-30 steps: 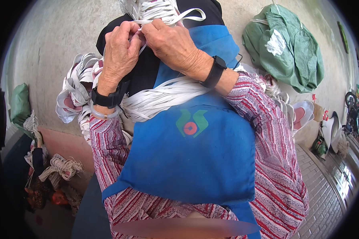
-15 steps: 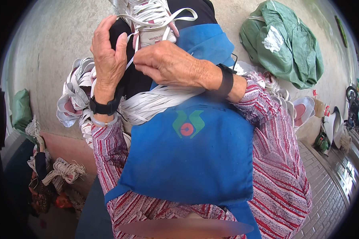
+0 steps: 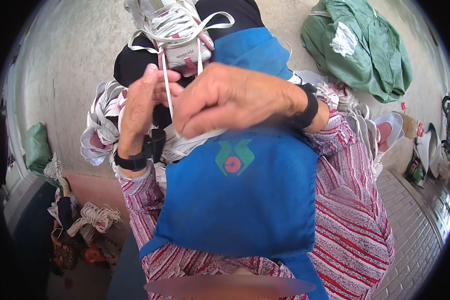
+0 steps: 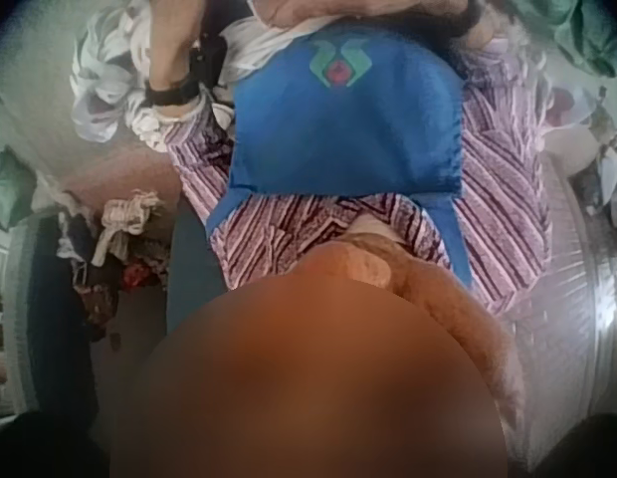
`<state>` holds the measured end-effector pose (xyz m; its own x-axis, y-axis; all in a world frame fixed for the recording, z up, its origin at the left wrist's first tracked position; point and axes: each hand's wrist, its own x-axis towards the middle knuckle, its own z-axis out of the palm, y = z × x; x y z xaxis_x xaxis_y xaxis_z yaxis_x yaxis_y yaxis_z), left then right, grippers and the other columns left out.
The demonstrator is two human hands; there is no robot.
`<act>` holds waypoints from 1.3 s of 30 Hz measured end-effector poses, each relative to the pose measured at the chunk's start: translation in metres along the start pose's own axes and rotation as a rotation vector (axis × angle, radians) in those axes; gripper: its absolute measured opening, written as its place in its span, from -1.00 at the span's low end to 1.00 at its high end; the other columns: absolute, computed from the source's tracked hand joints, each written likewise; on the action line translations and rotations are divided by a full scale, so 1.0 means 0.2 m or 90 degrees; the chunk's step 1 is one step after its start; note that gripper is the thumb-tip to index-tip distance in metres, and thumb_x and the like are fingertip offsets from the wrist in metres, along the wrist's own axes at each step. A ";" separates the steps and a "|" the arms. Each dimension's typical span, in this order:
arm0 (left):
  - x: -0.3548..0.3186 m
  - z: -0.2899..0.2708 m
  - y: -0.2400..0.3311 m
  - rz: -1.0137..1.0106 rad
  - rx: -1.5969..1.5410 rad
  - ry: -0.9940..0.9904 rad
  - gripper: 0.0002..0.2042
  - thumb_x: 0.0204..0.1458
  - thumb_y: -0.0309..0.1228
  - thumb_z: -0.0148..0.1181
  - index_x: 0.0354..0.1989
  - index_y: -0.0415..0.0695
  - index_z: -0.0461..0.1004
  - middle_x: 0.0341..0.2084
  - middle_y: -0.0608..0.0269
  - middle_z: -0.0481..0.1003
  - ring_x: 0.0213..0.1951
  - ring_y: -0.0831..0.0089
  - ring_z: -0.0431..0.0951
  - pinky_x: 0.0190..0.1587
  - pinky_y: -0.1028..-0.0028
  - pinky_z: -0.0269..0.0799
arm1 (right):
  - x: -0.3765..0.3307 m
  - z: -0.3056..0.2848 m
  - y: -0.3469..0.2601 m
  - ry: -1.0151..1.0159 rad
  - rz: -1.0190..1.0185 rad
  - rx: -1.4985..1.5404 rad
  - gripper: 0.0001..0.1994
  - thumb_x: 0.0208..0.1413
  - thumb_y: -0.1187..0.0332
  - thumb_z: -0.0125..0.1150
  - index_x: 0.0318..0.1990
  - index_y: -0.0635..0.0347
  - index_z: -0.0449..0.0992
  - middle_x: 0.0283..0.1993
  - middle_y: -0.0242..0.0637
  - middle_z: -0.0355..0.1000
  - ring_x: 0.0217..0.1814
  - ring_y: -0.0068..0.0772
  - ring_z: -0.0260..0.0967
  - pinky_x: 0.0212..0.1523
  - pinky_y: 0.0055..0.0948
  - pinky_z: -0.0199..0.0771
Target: Thread laces into new athletic shoes.
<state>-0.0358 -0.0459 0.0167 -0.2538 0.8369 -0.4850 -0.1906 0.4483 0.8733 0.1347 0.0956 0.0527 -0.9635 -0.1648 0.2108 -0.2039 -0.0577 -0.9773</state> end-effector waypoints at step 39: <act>-0.16 0.31 -0.11 0.099 -0.070 -0.077 -0.67 0.27 -0.24 -0.12 -0.39 -0.23 0.42 -0.67 0.44 0.26 -0.58 0.68 0.25 -0.49 0.62 0.21 | 0.22 -0.29 0.13 0.446 0.096 -0.457 -0.87 0.00 0.50 0.10 -0.27 0.30 0.40 -0.44 -0.22 0.37 -0.52 -0.41 0.38 -0.57 -0.42 0.33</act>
<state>0.0349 -0.0626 0.0152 -0.1745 0.9274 -0.3308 -0.2623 0.2800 0.9235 0.0762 0.1432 0.0354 -0.8251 0.5069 0.2494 0.0946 0.5592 -0.8236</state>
